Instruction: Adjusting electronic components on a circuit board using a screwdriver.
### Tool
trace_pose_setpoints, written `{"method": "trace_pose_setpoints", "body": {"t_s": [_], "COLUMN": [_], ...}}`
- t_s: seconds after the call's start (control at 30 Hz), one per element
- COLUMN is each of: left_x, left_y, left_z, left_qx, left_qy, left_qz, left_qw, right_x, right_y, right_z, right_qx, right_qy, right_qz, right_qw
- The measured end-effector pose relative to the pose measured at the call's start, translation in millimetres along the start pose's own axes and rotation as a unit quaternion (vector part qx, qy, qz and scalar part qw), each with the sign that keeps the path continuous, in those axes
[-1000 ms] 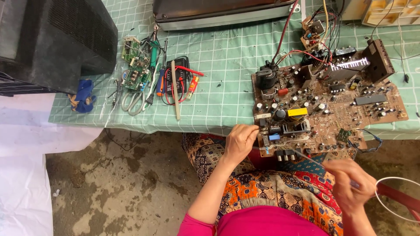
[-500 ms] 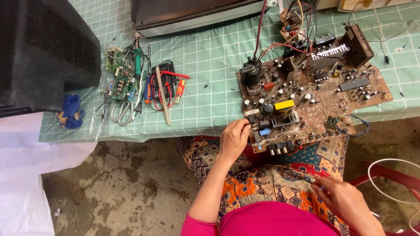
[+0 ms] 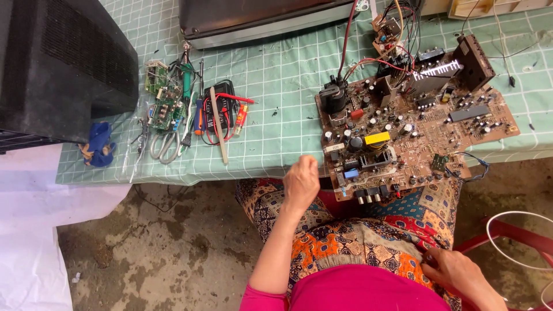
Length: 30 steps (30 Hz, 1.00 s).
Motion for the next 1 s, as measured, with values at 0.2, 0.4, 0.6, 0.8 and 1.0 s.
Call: {"method": "trace_pose_setpoints", "body": {"t_s": [0.2,0.4,0.6,0.8,1.0], "left_x": [6.4,11.0,7.2,5.5,3.9], "left_y": [-35.9,-19.1,-29.6,-22.9,-21.2], "left_z": [-13.5,29.3,48.8,45.1,42.3], "left_qx": [0.030,0.118,0.073,0.071,0.053], "left_qy": [-0.005,0.068,0.068,0.072,0.067], "left_qz": [0.058,0.016,0.015,0.000,-0.007], "left_qw": [0.998,0.991,0.995,0.995,0.996], "right_x": [8.0,6.3,-5.1,-6.9,-6.9], "right_y": [-16.5,-2.0,8.4,-5.0,-10.9], "right_z": [-20.2,-2.4,-1.4,8.6,-4.3], "right_qx": [-0.004,0.034,0.075,0.124,0.023], "right_qy": [-0.019,0.014,-0.053,-0.017,-0.025], "right_qz": [-0.004,0.017,0.091,0.210,0.052], "right_qw": [1.000,0.999,0.992,0.970,0.998]}}
Point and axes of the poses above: each hand's wrist, its own x-axis away from the middle knuckle, its own y-axis out of the palm, z = x × y, the point moved 5 cm from there along -x, towards the middle knuckle, and after that the axes turned 10 degrees about -y, right-handed, at the moved point
